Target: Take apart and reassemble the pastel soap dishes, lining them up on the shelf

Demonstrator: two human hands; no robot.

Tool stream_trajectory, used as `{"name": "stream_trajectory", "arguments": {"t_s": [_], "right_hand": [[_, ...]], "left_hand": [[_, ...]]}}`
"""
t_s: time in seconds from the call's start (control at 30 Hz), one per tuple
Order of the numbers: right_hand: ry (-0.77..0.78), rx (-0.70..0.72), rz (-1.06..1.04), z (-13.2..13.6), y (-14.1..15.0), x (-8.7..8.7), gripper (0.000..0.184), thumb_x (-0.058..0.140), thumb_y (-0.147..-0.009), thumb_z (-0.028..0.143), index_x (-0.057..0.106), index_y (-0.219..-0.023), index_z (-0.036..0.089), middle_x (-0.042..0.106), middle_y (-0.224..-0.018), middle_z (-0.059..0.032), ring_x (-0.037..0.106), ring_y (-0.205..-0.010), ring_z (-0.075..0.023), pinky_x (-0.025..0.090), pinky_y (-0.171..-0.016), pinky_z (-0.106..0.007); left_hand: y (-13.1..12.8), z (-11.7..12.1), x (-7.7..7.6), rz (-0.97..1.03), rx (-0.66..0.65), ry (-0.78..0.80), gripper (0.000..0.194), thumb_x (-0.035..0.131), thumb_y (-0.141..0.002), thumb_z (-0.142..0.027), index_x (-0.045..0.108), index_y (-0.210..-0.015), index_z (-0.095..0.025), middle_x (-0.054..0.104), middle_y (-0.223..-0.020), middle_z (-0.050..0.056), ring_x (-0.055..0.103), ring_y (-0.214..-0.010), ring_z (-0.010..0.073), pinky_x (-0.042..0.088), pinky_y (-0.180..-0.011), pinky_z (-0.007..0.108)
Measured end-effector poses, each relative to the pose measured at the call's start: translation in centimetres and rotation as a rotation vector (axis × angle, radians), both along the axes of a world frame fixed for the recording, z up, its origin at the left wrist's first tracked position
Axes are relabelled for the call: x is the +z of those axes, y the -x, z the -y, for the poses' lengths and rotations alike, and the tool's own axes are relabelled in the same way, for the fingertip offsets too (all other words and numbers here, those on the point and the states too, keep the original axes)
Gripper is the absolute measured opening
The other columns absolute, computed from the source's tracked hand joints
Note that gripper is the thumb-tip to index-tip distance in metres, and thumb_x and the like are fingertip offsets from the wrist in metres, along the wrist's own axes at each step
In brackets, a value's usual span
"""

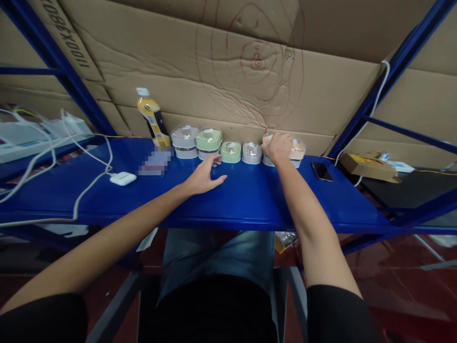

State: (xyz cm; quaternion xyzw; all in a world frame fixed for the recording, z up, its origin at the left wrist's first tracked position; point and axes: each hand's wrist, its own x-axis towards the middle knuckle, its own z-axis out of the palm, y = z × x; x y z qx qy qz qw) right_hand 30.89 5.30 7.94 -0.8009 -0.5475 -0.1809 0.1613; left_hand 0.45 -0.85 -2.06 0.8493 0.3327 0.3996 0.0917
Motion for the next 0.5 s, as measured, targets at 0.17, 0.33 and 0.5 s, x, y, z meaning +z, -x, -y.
{"name": "stream_trajectory", "arguments": {"t_s": [0.17,0.33,0.5], "right_hand": [[-0.058,-0.039,0.028,-0.6,1.2,-1.6,0.067,0.067,-0.100,0.053,0.069,-0.139,-0.002,0.068,-0.139,-0.0378,0.061,-0.130,-0.0477,0.042,-0.106,-0.058],[-0.125,-0.022,0.085,0.1,1.3,-2.1,0.067,0.071,-0.098,0.053,0.071,-0.136,-0.002,0.068,-0.141,-0.0356,0.057,-0.132,-0.0469,0.041,-0.110,-0.060],[-0.255,0.150,0.049,2.7,1.0,-1.9,0.063,0.058,-0.105,0.057,0.071,-0.136,0.004,0.066,-0.144,-0.0348,0.056,-0.136,-0.0496,0.042,-0.114,-0.069]], "left_hand": [[-0.4,-0.3,0.7,-0.172,0.067,-0.025,0.069,0.069,-0.101,-0.039,0.047,-0.160,-0.013,0.061,-0.158,0.026,0.063,-0.149,0.0415,0.054,-0.125,0.059],[-3.2,-3.1,2.4,-0.372,0.104,-0.165,0.078,0.069,-0.097,-0.028,0.042,-0.167,-0.005,0.043,-0.178,0.032,0.041,-0.168,0.0463,0.035,-0.138,0.062],[-6.2,-6.0,3.2,-0.425,0.169,-0.074,0.081,0.072,-0.095,-0.029,0.045,-0.167,-0.005,0.047,-0.176,0.032,0.037,-0.168,0.0540,0.029,-0.135,0.074]]}}
